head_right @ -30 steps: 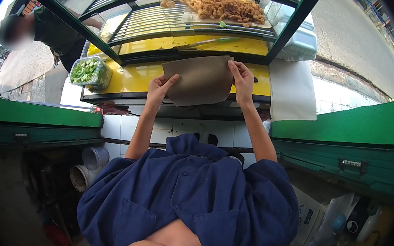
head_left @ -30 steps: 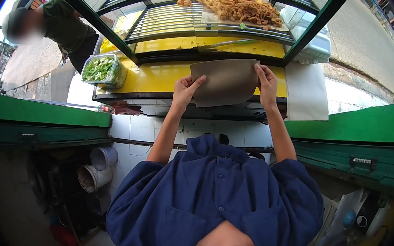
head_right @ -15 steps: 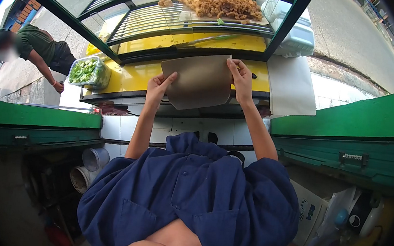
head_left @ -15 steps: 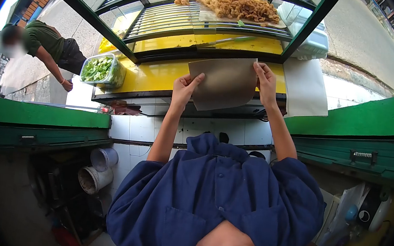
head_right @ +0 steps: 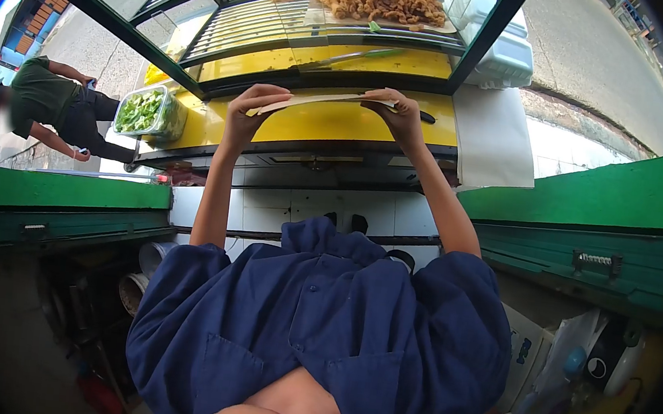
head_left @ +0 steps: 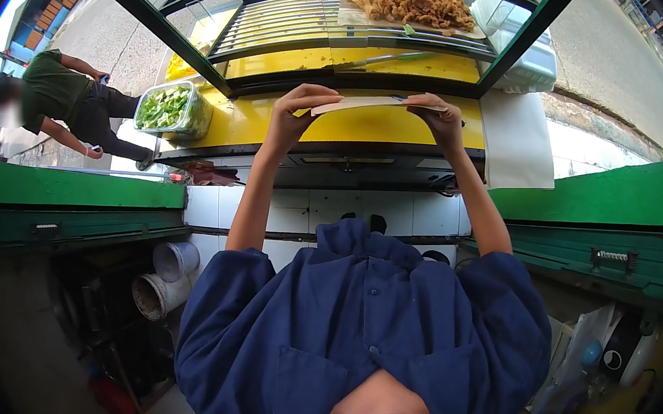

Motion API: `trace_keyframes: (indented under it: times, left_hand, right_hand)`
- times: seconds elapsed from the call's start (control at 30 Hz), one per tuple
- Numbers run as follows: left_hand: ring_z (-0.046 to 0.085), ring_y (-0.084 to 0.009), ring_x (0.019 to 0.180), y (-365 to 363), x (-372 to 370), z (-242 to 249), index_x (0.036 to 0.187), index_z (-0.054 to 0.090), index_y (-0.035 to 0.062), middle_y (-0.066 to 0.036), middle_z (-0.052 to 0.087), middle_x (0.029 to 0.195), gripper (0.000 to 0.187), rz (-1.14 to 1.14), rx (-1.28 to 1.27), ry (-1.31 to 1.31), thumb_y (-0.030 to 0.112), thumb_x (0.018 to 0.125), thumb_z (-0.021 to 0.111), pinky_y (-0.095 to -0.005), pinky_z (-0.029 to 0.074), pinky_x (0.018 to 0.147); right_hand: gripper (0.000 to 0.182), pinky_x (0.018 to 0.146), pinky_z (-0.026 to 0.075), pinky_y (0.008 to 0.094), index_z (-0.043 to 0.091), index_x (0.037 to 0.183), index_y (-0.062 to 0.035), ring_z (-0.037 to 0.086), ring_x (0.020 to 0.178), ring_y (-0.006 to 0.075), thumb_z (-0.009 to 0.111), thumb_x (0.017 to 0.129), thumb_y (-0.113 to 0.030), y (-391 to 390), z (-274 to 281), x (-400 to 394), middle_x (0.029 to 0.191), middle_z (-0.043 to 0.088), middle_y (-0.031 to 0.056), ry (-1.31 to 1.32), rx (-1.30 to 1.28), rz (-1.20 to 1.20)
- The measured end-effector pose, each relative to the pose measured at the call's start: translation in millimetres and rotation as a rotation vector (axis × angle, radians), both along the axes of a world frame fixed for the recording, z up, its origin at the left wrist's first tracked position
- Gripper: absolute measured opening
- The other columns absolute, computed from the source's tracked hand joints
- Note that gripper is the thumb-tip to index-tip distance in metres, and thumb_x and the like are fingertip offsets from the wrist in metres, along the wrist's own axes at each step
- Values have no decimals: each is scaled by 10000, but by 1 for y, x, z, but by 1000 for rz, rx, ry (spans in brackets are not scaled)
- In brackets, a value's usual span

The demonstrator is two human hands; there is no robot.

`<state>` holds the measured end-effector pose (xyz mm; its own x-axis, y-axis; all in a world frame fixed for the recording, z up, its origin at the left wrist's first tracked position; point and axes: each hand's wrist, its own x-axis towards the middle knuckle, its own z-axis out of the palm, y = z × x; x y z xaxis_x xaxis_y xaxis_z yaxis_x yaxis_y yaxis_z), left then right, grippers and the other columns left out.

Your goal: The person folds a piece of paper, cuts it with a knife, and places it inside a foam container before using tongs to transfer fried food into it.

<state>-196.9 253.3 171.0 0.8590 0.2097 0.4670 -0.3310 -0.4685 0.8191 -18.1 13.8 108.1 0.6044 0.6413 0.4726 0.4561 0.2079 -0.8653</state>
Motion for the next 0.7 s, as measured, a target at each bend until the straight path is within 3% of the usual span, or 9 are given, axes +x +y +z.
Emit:
trace_keyframes:
  times: [0.1, 0.2, 0.3, 0.4, 0.53, 0.57, 0.67, 0.7]
  left_hand:
    - [615, -193, 973, -2, -26, -36, 1025, 727, 152, -56, 659, 1022, 380, -51, 12, 177, -72, 727, 650, -286, 484, 865]
    - [606, -203, 984, -10, -47, -86, 1039, 718, 140, -67, 664, 1055, 371, -120, -58, 313, -66, 745, 626, -280, 471, 889]
    - [592, -229, 1021, -20, -54, -111, 1034, 714, 84, -94, 669, 1078, 316, -137, -74, 436, -54, 768, 612, -295, 439, 922]
    - [599, -218, 1003, -21, -46, -132, 1032, 707, 52, -95, 682, 1038, 298, -136, -240, 411, -66, 779, 602, -285, 448, 901]
    - [611, -121, 909, -19, -28, -144, 1075, 673, 5, -76, 689, 1004, 262, -26, -394, 426, -28, 821, 617, -235, 461, 856]
    - [614, -82, 866, -17, -22, -155, 1025, 676, -13, -42, 698, 964, 182, 71, -333, 430, -18, 869, 584, -223, 481, 811]
    - [613, -71, 862, -21, -3, -152, 956, 680, -16, -19, 701, 936, 117, 81, -551, 389, 36, 870, 619, -212, 476, 779]
    - [609, -49, 778, -23, -2, -144, 883, 678, -13, -37, 705, 831, 155, 98, -375, 427, 140, 862, 664, -209, 471, 690]
  right_hand:
    - [139, 840, 470, 280, 699, 897, -66, 636, 885, 180, 672, 778, 0, -14, -16, -18, 905, 697, 30, -100, -96, 49]
    - [129, 832, 483, 289, 697, 901, -55, 642, 887, 187, 653, 794, 1, -30, -52, -34, 904, 696, 42, -69, -183, 126]
    - [165, 814, 490, 283, 685, 925, -34, 653, 884, 199, 609, 805, 49, -39, -80, -41, 903, 693, 75, 24, -301, 123]
    - [77, 799, 495, 275, 667, 892, -1, 645, 888, 172, 636, 822, -7, -38, -92, -43, 883, 694, 72, 254, -290, 125]
    - [144, 794, 489, 277, 621, 970, 32, 647, 874, 174, 611, 828, 11, -31, -109, -28, 896, 687, 95, 138, -415, -40]
    - [175, 804, 487, 287, 608, 994, 37, 651, 878, 184, 584, 821, 38, -29, -109, -26, 902, 683, 102, 158, -396, -47]
    - [218, 803, 486, 295, 573, 1053, 49, 652, 880, 191, 568, 836, 29, -21, -103, -21, 905, 676, 114, 195, -392, -65]
    - [227, 797, 486, 294, 562, 1070, 53, 650, 878, 190, 574, 847, 11, -20, -102, -20, 903, 675, 116, 206, -400, -70]
